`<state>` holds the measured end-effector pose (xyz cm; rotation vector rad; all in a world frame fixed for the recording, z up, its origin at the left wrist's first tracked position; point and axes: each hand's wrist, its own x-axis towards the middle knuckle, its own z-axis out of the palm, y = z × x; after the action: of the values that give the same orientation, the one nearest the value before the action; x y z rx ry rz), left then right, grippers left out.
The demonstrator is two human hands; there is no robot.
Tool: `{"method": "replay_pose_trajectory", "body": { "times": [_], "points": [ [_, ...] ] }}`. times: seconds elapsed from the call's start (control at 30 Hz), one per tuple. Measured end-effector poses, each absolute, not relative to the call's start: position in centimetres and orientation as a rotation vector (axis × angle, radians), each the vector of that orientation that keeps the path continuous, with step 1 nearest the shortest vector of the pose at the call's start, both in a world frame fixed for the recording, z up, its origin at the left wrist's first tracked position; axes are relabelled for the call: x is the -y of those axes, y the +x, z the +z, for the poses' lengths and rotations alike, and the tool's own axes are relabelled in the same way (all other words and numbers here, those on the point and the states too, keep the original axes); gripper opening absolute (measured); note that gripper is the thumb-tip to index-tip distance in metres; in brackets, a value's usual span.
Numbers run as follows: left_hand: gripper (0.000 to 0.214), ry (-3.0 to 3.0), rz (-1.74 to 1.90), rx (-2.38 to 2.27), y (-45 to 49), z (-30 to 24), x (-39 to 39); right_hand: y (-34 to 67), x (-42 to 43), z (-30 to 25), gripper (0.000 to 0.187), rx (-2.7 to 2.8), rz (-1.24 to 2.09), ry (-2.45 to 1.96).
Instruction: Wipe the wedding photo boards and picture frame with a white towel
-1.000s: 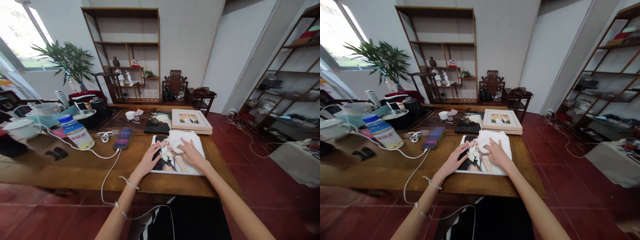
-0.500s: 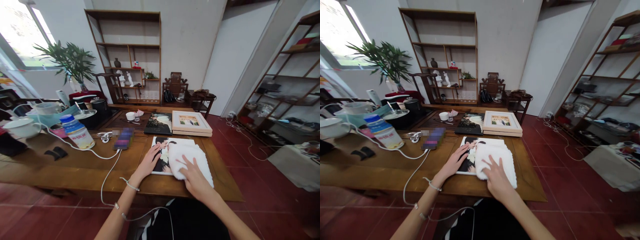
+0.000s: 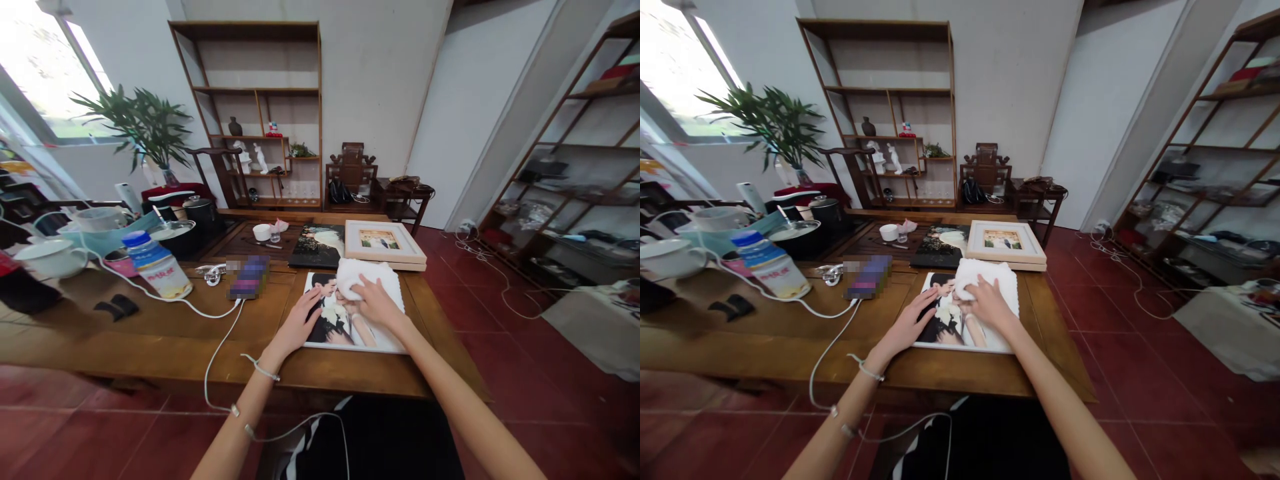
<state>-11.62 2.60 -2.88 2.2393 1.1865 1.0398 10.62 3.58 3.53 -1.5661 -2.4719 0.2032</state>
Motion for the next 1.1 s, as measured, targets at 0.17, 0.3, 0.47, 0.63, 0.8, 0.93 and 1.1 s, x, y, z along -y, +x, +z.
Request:
{"method": "replay_pose_trajectory", "body": {
  "times": [0.17, 0.3, 0.47, 0.63, 0.8, 0.93, 1.1],
  "points": [
    [0.040, 2.238, 1.056, -1.178, -11.7, -2.9, -2.6, 10.0, -4.2, 3.4, 0.048, 2.435, 0.162, -1.607],
    [0.040, 2.243, 1.062, -1.171, -11.6, -3.1, -2.6, 9.9, 0.3, 2.6, 0.049, 2.475, 0.142, -1.518],
    [0.040, 2.226, 1.077, -1.183, -11.5, -3.0, -2.6, 9.8, 6.5, 2.8, 0.054, 2.558, 0.275, -1.375],
    [0.041, 2.234, 1.072, -1.176, -11.5, -3.0, -2.6, 9.4, 7.0, 3.3, 0.056, 2.581, 0.337, -1.347],
    [0.041, 2.228, 1.075, -1.176, -11.6, -3.1, -2.7, 8.8, 2.0, 3.1, 0.056, 2.552, 0.212, -1.386],
    [0.040, 2.243, 1.059, -1.174, -11.6, -3.0, -2.6, 8.3, -3.0, 3.6, 0.050, 2.561, 0.185, -1.451],
    [0.040, 2.248, 1.057, -1.175, -11.6, -2.9, -2.6, 7.7, -5.3, 4.1, 0.041, 2.537, 0.144, -1.488]
  ]
}}
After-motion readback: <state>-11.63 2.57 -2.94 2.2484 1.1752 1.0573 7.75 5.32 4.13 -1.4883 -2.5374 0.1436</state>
